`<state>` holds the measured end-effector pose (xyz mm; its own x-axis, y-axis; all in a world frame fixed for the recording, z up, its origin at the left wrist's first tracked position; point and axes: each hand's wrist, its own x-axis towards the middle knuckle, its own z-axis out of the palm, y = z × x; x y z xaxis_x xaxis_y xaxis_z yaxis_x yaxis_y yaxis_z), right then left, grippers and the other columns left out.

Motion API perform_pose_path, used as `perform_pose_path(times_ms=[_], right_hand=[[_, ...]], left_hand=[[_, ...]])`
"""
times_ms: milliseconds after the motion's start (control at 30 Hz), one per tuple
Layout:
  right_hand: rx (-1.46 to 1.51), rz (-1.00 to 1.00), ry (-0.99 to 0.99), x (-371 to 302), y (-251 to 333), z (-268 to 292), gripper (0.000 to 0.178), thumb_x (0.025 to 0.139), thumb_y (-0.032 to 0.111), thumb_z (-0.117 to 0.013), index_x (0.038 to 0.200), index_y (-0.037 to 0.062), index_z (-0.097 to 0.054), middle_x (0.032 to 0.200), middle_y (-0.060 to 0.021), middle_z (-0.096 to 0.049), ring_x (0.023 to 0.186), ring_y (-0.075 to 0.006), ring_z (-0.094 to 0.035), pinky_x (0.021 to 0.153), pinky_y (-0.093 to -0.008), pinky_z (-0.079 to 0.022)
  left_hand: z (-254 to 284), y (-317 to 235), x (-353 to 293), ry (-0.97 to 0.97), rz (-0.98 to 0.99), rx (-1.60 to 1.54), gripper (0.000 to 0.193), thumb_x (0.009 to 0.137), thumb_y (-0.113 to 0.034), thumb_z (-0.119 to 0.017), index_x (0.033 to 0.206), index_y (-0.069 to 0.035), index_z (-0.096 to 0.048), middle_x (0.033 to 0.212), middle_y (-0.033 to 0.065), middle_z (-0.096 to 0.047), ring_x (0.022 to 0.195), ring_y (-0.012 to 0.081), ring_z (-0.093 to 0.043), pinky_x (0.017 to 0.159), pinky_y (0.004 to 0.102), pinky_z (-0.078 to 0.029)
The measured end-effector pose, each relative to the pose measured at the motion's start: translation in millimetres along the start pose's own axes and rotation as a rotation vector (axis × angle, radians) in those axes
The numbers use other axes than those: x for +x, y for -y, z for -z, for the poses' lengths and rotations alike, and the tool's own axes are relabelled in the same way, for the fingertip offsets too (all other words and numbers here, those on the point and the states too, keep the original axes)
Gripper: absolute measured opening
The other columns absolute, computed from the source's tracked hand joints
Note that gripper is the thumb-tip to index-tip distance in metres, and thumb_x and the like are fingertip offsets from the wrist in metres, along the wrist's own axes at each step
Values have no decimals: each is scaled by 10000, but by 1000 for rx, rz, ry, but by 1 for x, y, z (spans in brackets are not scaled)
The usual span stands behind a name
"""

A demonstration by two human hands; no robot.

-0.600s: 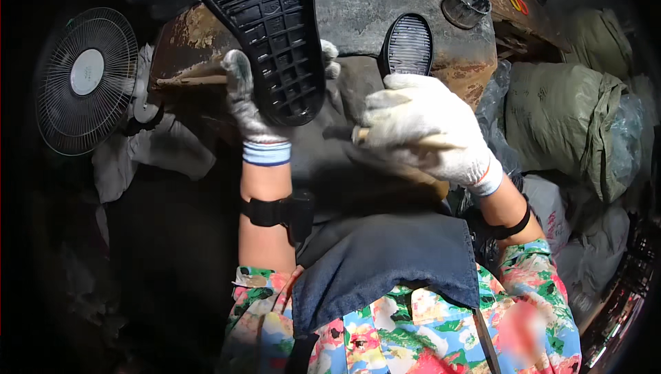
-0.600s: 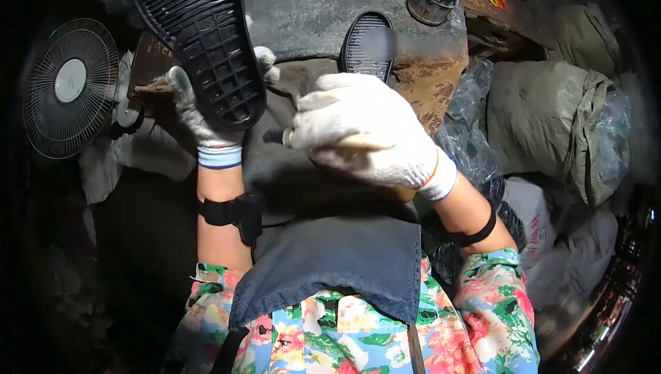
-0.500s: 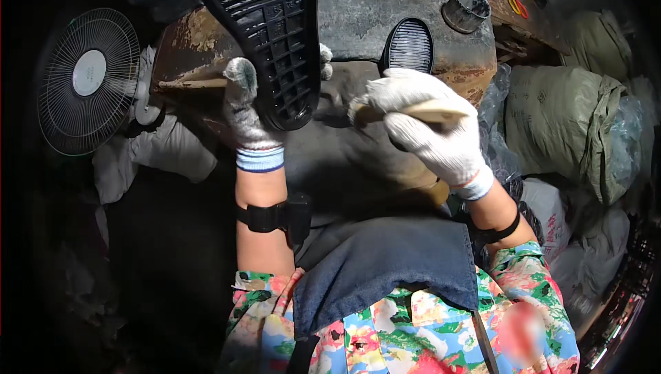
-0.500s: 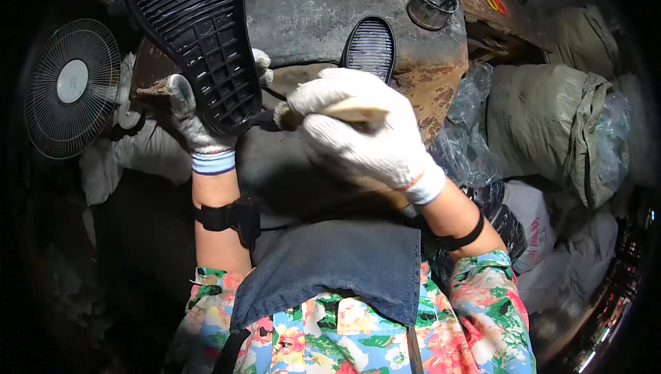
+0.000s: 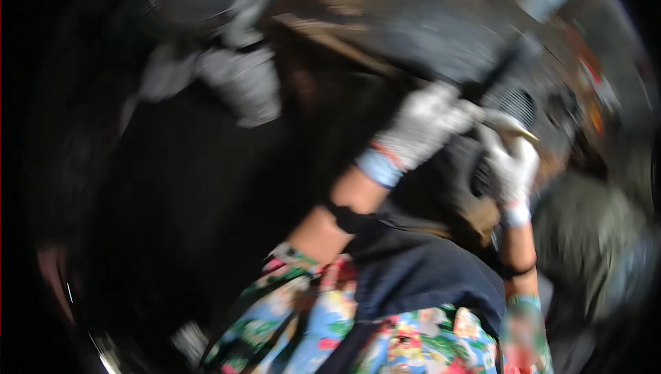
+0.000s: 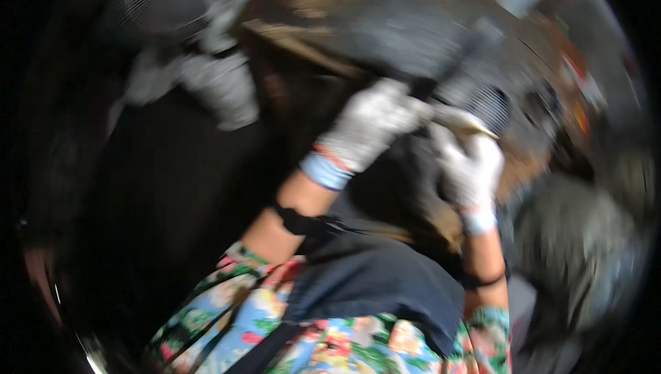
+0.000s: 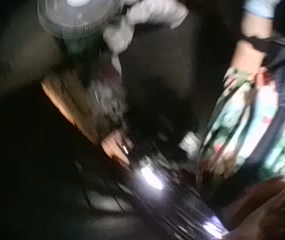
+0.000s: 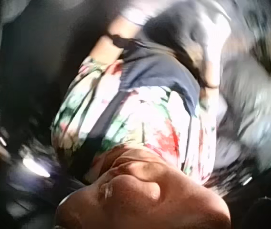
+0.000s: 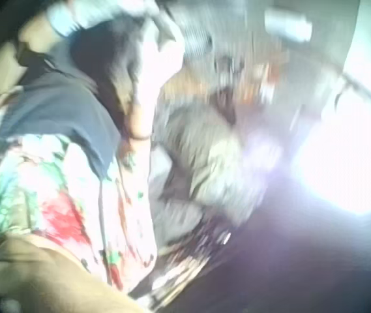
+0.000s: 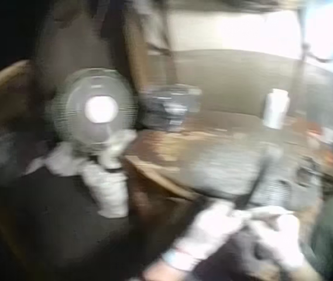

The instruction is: Applying adhesive or solvent to the surfaces of shoe soles using a brush.

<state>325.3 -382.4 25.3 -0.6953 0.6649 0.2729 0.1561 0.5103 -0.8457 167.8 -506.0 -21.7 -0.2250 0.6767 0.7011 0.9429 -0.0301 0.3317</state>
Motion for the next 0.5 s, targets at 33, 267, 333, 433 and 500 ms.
perform_pose_path(times_ms=[33,267,333,433,500], right_hand=[[56,-50,18,-5,-14,-3,191,964,36,-737,1145,-20,-758,1055,-99,-793,963,-151,-731,900,-307,-575],[139,27,8,-6,-43,12,283,1049,106,-634,1273,-63,-673,1194,-142,-726,1053,-200,-685,980,-337,-544],[176,26,-35,12,-25,21,277,1058,103,-613,1276,-58,-667,1181,-148,-727,1035,-204,-686,996,-343,-529],[171,118,-118,40,-29,22,292,1087,108,-561,1301,-64,-661,1204,-165,-730,1062,-220,-694,1015,-354,-529],[4,137,-160,56,-8,11,309,1095,109,-550,1319,-74,-659,1241,-172,-733,1096,-227,-700,1041,-356,-524]], left_hand=[[-7,-6,-11,-161,18,-64,170,956,-177,-738,1096,-88,-775,1072,171,-709,950,339,-686,831,438,-574],[40,-30,-8,115,662,-957,409,1001,-268,-744,1204,73,-647,1112,229,-734,1032,257,-700,921,370,-546],[62,-34,-12,245,782,-1178,450,1046,-293,-676,1284,84,-612,1283,260,-677,1151,295,-667,977,371,-532],[26,-26,-71,75,792,-1999,417,1121,-210,-507,1375,120,-500,1305,220,-594,1242,315,-581,1131,338,-474],[38,-29,-91,158,611,-1604,420,1119,-213,-513,1366,127,-501,1304,217,-591,1271,314,-572,1158,329,-461]])
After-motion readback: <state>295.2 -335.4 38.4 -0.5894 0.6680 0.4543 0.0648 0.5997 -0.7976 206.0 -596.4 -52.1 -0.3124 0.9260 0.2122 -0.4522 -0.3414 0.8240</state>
